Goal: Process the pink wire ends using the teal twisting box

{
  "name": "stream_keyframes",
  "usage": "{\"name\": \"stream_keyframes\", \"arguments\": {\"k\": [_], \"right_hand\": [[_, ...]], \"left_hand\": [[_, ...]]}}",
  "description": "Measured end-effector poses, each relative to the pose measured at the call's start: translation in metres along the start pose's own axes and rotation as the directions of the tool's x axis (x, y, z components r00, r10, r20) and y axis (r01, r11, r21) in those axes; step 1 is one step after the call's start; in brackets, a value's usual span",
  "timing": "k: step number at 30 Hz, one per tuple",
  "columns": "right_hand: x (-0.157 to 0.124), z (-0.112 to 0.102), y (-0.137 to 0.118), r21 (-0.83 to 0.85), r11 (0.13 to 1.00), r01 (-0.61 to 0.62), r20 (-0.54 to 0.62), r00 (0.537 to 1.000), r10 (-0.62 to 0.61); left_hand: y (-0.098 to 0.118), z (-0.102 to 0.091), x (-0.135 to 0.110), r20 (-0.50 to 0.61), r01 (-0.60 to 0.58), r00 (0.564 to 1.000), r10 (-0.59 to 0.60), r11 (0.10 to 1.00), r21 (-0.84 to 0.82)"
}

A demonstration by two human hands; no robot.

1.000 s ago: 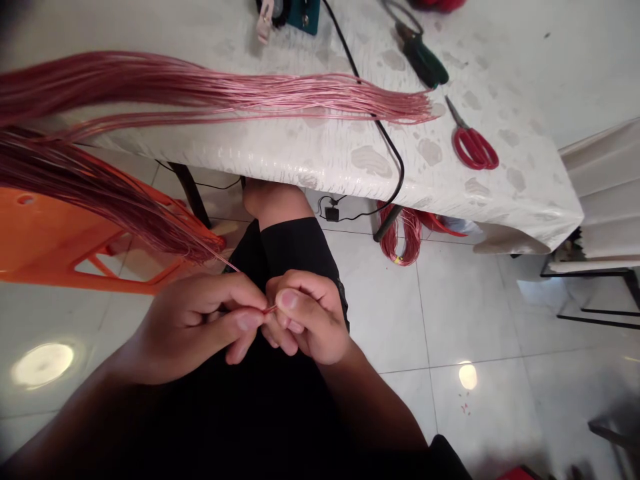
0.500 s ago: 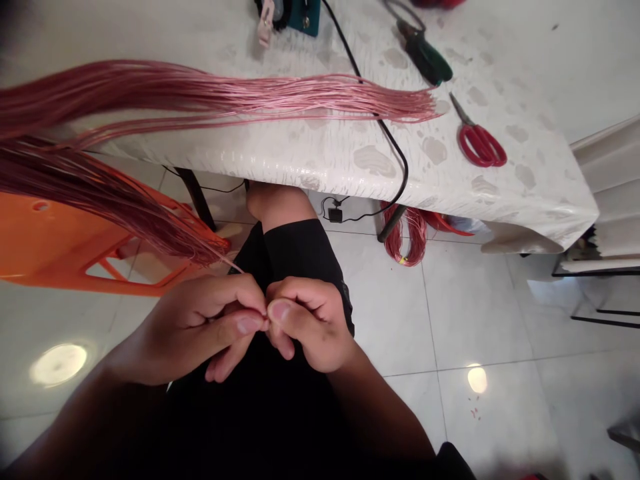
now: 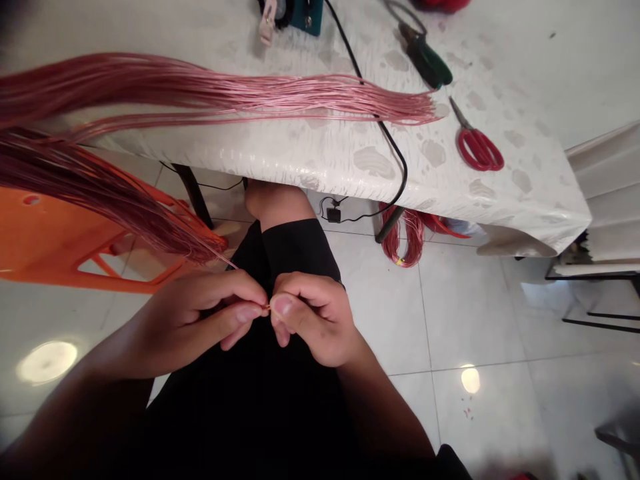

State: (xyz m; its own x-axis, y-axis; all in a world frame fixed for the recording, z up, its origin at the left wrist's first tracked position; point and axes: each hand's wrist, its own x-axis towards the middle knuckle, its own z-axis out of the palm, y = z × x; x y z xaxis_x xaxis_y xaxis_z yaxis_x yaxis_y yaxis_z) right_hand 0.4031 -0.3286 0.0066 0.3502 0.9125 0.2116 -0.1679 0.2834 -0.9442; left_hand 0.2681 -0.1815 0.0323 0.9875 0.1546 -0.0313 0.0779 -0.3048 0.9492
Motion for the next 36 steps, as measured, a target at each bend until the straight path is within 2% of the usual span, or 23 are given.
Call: {"name": "stream_keyframes", "arguments": {"k": [6, 11, 17, 19, 21, 23, 24, 26, 30, 33, 36], "right_hand": [[0.002, -0.005, -0.003, -0.054, 0.998, 0.017, 0.024, 1.0, -0.015], [0.005, -0.009, -0.006, -0.111, 0.994, 0.0, 0.056, 0.998, 0.007], [0.006, -0.008, -0.006, -0.115, 0.993, -0.012, 0.033, 0.999, 0.016], [0.008, -0.015, -0.006, -0.042, 0.999, 0.033, -0.031, 0.999, -0.034], [0.009, -0.025, -0.007, 0.005, 0.994, 0.112, -0.147, 0.983, -0.11], [0.009, -0.032, -0.009, -0.059, 0.988, 0.146, -0.238, 0.959, -0.156], [0.009, -0.034, -0.01, -0.118, 0.985, 0.127, -0.249, 0.956, -0.153], [0.009, -0.029, -0.013, -0.216, 0.975, 0.054, -0.205, 0.974, -0.1], [0.008, -0.006, -0.015, -0.322, 0.944, -0.074, -0.058, 0.997, 0.058], [0.008, 0.005, -0.011, -0.363, 0.926, -0.109, -0.062, 0.994, 0.093], [0.006, 0.01, -0.006, -0.344, 0.935, -0.082, -0.094, 0.994, 0.052]], "left_hand": [[0.0, 0.0, 0.001, -0.086, -0.102, 0.99, 0.115, 0.985, 0.138], [0.0, 0.0, 0.002, -0.118, -0.12, 0.983, 0.141, 0.977, 0.174], [-0.001, 0.002, 0.003, -0.135, -0.147, 0.975, 0.174, 0.97, 0.194], [-0.002, 0.0, 0.001, -0.177, -0.157, 0.965, 0.192, 0.968, 0.193], [-0.002, -0.002, -0.002, -0.261, -0.159, 0.942, 0.211, 0.965, 0.207], [-0.001, -0.003, -0.003, -0.301, -0.149, 0.929, 0.216, 0.962, 0.231], [0.0, -0.003, -0.003, -0.295, -0.141, 0.932, 0.211, 0.961, 0.24], [0.001, -0.002, -0.002, -0.25, -0.132, 0.949, 0.192, 0.963, 0.237], [0.001, 0.002, 0.001, -0.218, -0.111, 0.963, 0.158, 0.971, 0.213], [-0.001, 0.003, 0.002, -0.199, -0.09, 0.972, 0.129, 0.977, 0.192], [-0.002, 0.002, 0.001, -0.182, -0.089, 0.977, 0.107, 0.99, 0.109]]}}
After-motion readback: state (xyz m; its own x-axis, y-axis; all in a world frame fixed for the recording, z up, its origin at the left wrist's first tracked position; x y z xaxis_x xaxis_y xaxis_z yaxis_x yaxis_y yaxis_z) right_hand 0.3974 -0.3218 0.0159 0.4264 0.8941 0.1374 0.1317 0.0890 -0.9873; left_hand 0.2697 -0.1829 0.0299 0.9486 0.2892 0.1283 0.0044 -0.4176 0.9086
